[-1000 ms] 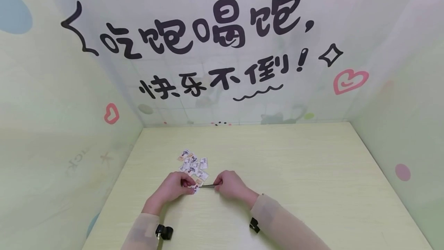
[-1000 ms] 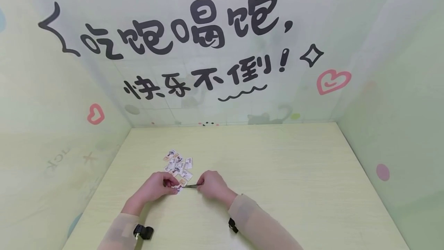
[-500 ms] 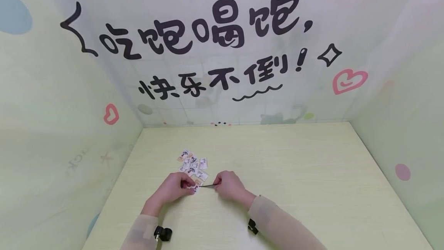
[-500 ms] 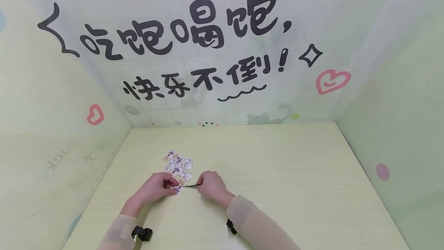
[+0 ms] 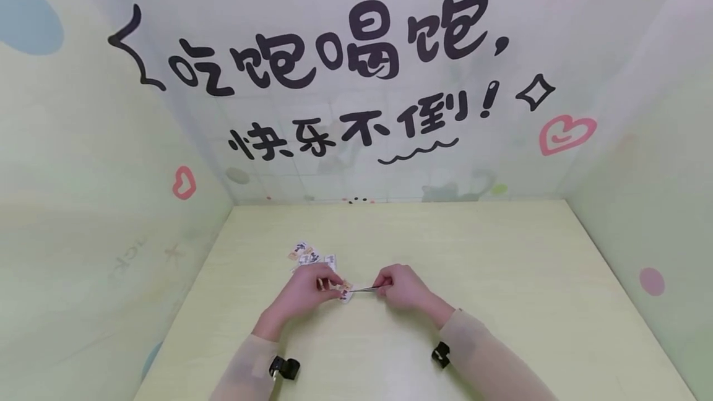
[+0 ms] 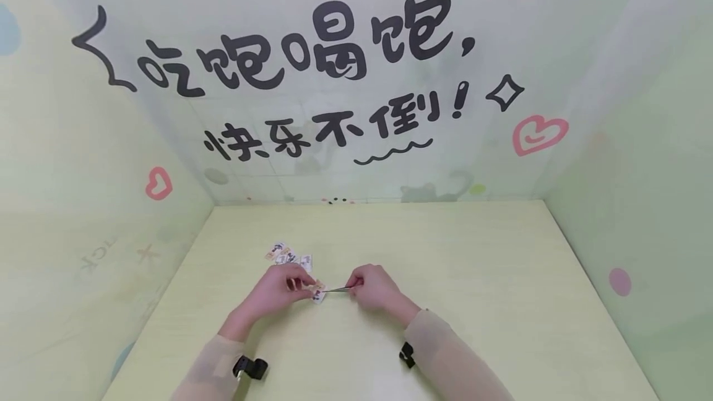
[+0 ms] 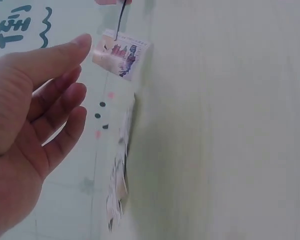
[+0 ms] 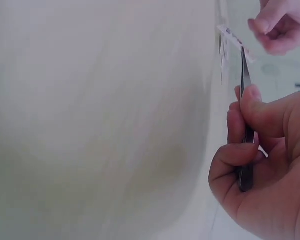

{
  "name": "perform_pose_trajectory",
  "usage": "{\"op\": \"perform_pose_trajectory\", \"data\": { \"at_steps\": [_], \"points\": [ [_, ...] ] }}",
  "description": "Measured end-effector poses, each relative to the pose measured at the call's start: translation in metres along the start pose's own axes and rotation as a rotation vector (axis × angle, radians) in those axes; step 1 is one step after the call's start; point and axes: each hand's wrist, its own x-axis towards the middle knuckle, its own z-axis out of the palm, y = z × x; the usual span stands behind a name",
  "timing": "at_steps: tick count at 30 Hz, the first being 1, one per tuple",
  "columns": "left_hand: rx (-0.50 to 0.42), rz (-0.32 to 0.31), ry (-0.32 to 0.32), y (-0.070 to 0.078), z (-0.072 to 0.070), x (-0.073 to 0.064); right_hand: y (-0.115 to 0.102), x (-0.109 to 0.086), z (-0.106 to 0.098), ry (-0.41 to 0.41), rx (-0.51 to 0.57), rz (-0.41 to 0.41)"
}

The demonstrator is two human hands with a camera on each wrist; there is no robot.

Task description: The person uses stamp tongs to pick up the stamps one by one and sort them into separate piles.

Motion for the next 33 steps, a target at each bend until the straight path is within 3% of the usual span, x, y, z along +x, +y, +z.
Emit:
{"op": "perform_pose_trajectory", "data": {
  "at_steps": [8,14,22,27,33],
  "points": [
    [-0.019,0.081,-0.079,0.032,0.036,0.042,0.055,-0.018,-0.074,-0.104,-0.026,-0.078],
    [-0.046,0.082,-0.157,0.048,0.066,0.069,0.08,-0.024,-0.109,-0.157,-0.043,-0.02],
    [-0.04,-0.002,-0.187,0.052,0.088,0.092,0.083,-0.021,-0.115,-0.135,-0.086,0.001],
    [-0.037,-0.03,-0.215,0.049,0.094,0.098,0.081,-0.021,-0.113,-0.126,-0.089,0.033],
    [-0.101,-0.099,-0.225,0.05,0.099,0.101,0.084,-0.024,-0.112,-0.117,-0.086,0.059]
  ]
}}
